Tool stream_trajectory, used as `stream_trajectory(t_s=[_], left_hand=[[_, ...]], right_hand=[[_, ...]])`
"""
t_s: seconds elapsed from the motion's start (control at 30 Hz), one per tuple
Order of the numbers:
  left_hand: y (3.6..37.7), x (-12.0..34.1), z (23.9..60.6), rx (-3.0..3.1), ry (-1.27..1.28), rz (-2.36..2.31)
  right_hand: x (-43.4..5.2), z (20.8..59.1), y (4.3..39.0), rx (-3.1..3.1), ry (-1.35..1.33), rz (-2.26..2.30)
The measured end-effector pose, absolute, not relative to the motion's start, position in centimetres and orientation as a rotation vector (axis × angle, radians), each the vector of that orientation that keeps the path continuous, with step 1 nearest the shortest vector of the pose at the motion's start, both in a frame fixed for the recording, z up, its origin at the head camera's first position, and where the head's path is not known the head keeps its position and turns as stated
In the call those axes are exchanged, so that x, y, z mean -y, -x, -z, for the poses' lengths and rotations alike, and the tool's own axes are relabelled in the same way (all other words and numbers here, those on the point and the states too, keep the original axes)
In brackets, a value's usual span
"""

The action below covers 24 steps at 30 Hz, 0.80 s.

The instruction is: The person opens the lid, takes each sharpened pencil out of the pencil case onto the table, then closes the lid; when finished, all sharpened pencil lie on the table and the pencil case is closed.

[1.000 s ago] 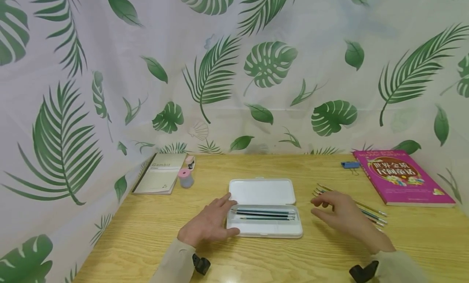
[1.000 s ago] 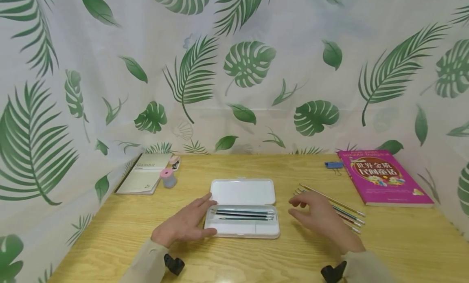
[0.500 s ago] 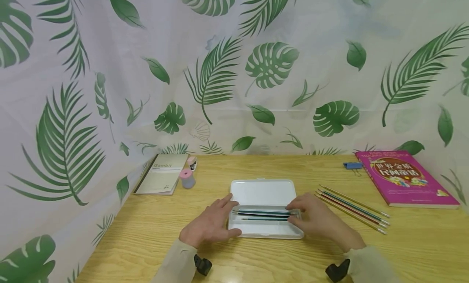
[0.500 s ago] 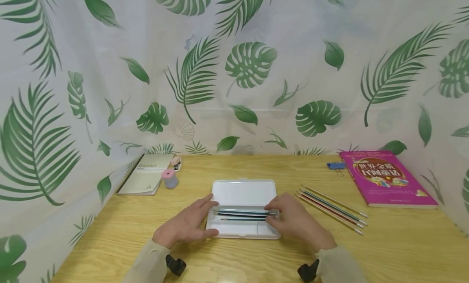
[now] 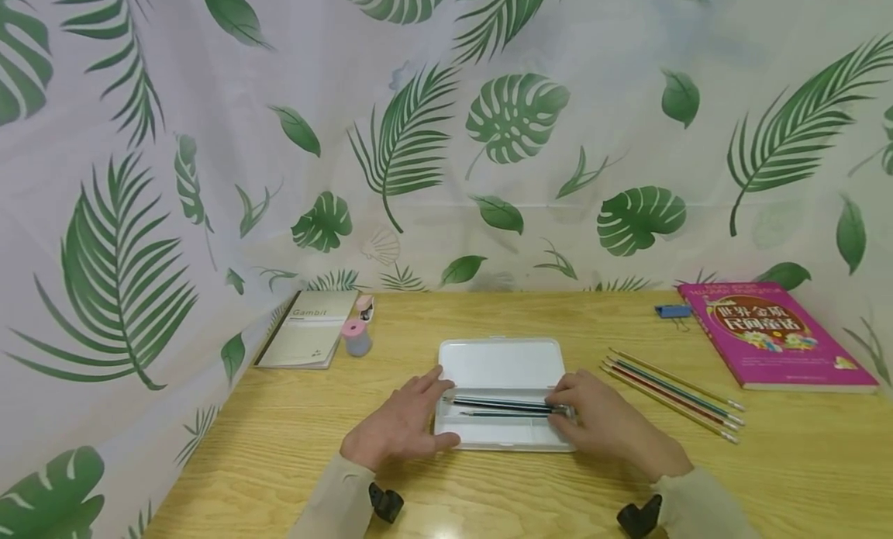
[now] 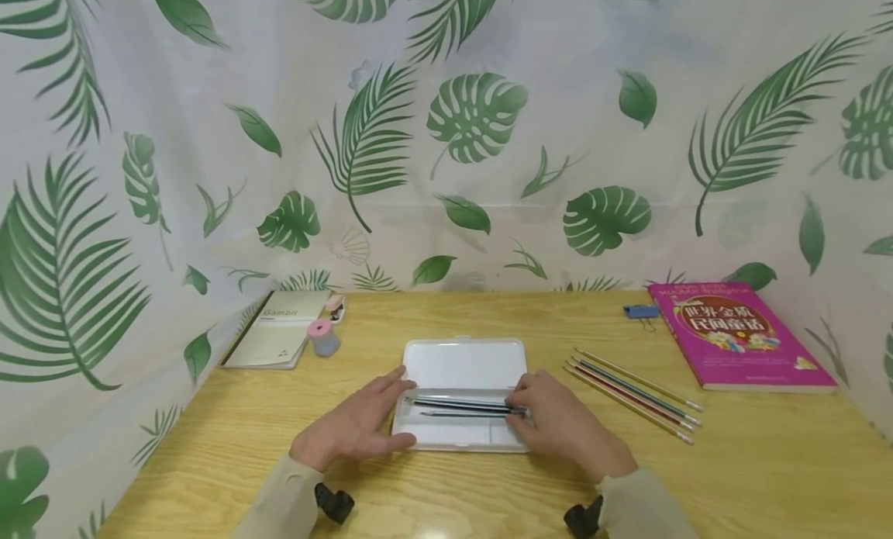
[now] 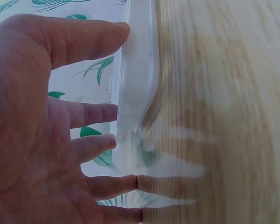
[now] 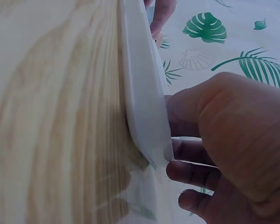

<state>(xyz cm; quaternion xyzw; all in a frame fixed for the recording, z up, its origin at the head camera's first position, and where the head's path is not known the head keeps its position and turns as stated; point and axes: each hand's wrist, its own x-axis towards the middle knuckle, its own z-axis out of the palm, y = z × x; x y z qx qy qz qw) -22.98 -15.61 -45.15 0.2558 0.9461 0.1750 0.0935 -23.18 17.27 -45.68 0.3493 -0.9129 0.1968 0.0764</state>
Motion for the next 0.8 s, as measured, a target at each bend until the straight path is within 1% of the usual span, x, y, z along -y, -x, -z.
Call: stream_trajectory(t_s=[0.2, 0.8], left_hand=[[23.0, 15.58, 45.13, -2.806, -0.76, -0.517], [22.81, 15.43, 44.99, -2.802, -0.753, -0.547]], right_hand=[[-17.43, 45.82, 23.28, 2.737, -1.102, -0.643], [-17.68, 45.64, 23.58, 2.891, -1.036, -0.764]])
